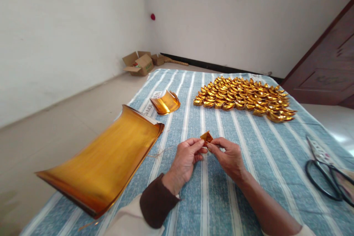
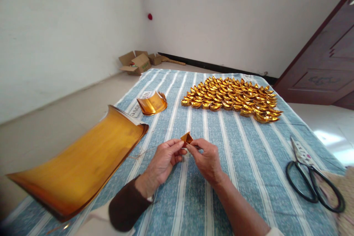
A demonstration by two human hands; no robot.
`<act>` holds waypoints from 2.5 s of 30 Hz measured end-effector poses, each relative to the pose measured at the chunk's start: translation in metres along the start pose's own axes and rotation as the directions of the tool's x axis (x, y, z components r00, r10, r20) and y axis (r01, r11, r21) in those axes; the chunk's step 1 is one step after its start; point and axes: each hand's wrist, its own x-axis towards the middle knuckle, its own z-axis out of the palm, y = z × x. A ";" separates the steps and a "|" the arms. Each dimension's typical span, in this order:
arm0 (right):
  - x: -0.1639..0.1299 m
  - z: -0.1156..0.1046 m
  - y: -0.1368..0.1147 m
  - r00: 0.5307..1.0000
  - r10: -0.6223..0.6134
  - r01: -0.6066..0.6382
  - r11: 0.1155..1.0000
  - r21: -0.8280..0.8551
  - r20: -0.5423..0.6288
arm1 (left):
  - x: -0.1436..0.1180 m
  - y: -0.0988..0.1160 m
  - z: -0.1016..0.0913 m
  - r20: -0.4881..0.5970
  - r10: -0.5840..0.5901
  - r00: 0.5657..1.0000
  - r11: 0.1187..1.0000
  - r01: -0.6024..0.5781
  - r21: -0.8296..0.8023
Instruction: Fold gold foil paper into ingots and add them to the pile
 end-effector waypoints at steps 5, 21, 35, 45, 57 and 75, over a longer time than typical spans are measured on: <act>0.001 0.000 -0.001 1.000 -0.012 0.012 1.000 0.003 -0.001 | 0.001 -0.003 0.000 0.007 0.033 0.999 0.999 -0.033 0.022; 0.000 0.001 0.001 1.000 -0.017 0.017 0.999 0.034 -0.003 | 0.003 -0.006 0.000 0.058 0.113 0.992 0.988 -0.118 0.096; -0.003 0.001 0.006 0.983 -0.183 0.182 0.983 -0.026 -0.025 | 0.008 0.006 -0.006 0.021 -0.033 0.999 0.985 0.036 -0.166; -0.004 0.002 0.009 0.978 -0.202 0.197 0.978 -0.073 -0.058 | 0.005 0.006 -0.003 0.062 -0.083 0.995 0.966 0.096 -0.240; -0.005 0.001 0.003 0.987 -0.163 0.162 0.986 -0.029 -0.014 | 0.003 0.006 -0.002 0.119 -0.147 0.982 0.939 0.177 -0.295; -0.003 -0.006 0.000 0.977 -0.214 0.214 0.974 -0.075 0.005 | 0.006 0.002 -0.006 0.200 -0.137 0.970 0.933 0.195 -0.304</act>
